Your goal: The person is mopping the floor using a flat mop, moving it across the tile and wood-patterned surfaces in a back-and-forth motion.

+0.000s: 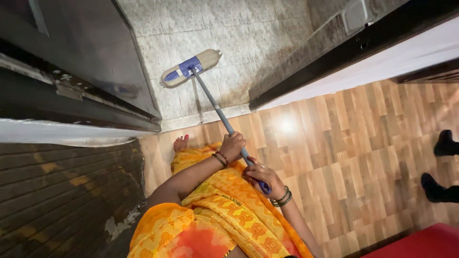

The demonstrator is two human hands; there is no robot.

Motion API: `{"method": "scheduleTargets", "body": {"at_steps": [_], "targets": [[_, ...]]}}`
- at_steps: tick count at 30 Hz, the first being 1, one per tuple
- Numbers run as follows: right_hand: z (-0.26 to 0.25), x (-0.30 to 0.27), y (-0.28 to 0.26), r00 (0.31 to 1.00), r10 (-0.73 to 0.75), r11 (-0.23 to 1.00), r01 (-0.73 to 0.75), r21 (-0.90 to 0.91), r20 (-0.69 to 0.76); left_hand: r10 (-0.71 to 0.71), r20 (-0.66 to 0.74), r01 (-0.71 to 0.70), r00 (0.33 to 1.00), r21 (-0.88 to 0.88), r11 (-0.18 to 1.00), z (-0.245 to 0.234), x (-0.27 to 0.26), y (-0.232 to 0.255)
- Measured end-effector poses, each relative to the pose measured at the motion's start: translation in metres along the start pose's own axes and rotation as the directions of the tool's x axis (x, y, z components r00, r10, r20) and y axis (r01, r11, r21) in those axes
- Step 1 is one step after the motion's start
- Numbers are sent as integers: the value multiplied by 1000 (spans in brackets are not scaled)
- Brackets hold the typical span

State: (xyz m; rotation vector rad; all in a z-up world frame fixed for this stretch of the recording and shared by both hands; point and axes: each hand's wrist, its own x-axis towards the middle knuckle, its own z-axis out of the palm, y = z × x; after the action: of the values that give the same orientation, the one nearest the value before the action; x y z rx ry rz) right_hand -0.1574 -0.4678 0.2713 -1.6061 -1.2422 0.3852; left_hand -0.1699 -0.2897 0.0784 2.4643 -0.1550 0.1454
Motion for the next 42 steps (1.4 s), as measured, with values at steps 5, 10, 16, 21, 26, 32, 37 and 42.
{"method": "scheduleTargets", "body": {"at_steps": [5, 10, 16, 21, 26, 32, 37, 42], "targets": [[-5, 12, 5, 998, 61, 996, -59, -72, 20, -6, -91, -1, 996, -82, 997, 0, 10, -11], [-5, 40, 14, 997, 79, 991, -78, -113, 6, 13, -145, -31, 989, -120, 992, -18, 27, -31], [18, 84, 42, 998, 18, 997, -13, -78, 59, 85, -167, -96, 982, -59, 994, -23, 37, -101], [52, 140, 88, 992, 46, 992, -32, -124, 119, 159, -145, -176, 977, -114, 978, -34, 61, -199], [73, 193, 140, 996, 37, 982, -20, -186, 85, 47, 80, -52, 996, 70, 996, -67, 101, -258], [79, 199, 144, 1000, 14, 981, -18, -196, -23, -120, 205, 74, 971, 220, 973, -98, 117, -247], [55, 163, 102, 999, 29, 987, -31, -160, -19, -95, 130, 68, 987, 194, 979, -72, 100, -203], [15, 110, 55, 998, 47, 991, -52, -120, -44, 67, -66, -69, 996, -36, 997, -22, 83, -142]]}}
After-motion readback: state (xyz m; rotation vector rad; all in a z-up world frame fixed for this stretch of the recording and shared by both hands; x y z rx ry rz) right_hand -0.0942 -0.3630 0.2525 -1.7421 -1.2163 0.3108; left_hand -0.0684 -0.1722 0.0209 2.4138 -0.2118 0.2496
